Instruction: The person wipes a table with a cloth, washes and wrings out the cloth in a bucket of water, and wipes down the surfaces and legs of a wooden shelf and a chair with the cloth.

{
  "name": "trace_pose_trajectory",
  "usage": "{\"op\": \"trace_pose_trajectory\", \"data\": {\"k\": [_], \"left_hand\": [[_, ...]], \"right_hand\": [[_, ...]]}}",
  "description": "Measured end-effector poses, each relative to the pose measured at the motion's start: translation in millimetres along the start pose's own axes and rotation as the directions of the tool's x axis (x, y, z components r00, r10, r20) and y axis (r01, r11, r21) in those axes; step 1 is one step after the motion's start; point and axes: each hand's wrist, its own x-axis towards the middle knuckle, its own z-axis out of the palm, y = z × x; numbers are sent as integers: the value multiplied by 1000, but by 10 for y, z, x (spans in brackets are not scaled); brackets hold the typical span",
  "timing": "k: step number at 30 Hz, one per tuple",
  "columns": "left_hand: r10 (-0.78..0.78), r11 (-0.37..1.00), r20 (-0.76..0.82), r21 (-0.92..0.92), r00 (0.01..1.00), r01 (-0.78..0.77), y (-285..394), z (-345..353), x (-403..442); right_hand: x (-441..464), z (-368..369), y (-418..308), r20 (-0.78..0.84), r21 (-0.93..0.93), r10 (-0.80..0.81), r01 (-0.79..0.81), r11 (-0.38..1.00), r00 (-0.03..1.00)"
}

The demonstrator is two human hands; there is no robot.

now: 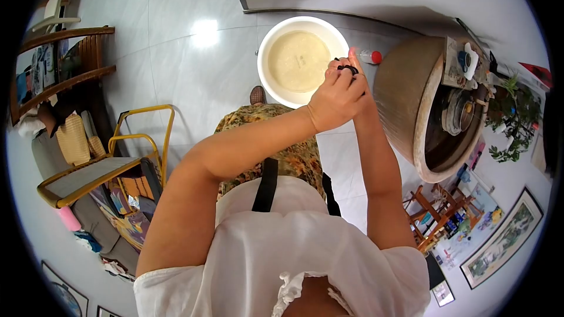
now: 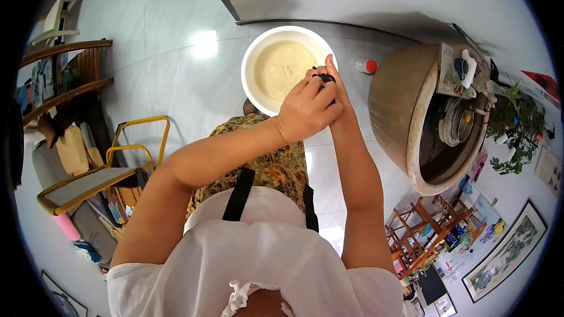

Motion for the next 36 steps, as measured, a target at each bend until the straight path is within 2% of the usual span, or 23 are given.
{"op": "trace_pose_trajectory", "data": {"k": [4, 5, 8, 11, 15, 20, 26, 29, 32, 35, 36], "left_hand": [[150, 988, 71, 31, 986, -153, 68, -80, 18], [184, 981, 75, 44, 980, -187, 84, -85, 16], [299, 947, 104, 90, 949, -308, 74, -115, -9], [388, 906, 143, 121, 911, -405, 76, -154, -23], [442, 879, 187, 105, 877, -465, 97, -151, -92], [506, 834, 251, 100, 825, -542, 93, -118, -188], [571, 773, 352, 75, 742, -630, 68, -73, -296], [594, 714, 398, 139, 699, -686, 38, -38, -348], [597, 674, 470, 145, 650, -725, -20, 38, -427], [556, 807, 349, -9, 755, -590, -263, 110, -480], [435, 893, 326, -35, 839, -450, -343, 128, -455]], "right_hand": [[18, 116, -93, 96, 111, 311, -321, 941, 946], [-24, 187, -100, 62, 28, 300, -302, 953, 952], [-14, 295, -155, 56, -110, 383, -376, 920, 922], [-31, 416, -169, 16, -164, 431, -423, 891, 902], [-76, 584, -154, -100, -414, 375, -381, 827, 922], [-61, 647, -73, -269, -659, 256, -372, 654, 928], [31, 656, -1, -263, -796, 214, -337, 503, 941], [155, 564, 24, -245, -852, 207, -312, 421, 947], [311, 368, 82, -258, -852, 153, -299, 429, 954], [406, 59, 56, -227, -683, 88, -223, 696, 970], [448, -55, 13, -195, -624, 81, -187, 758, 978]]}}
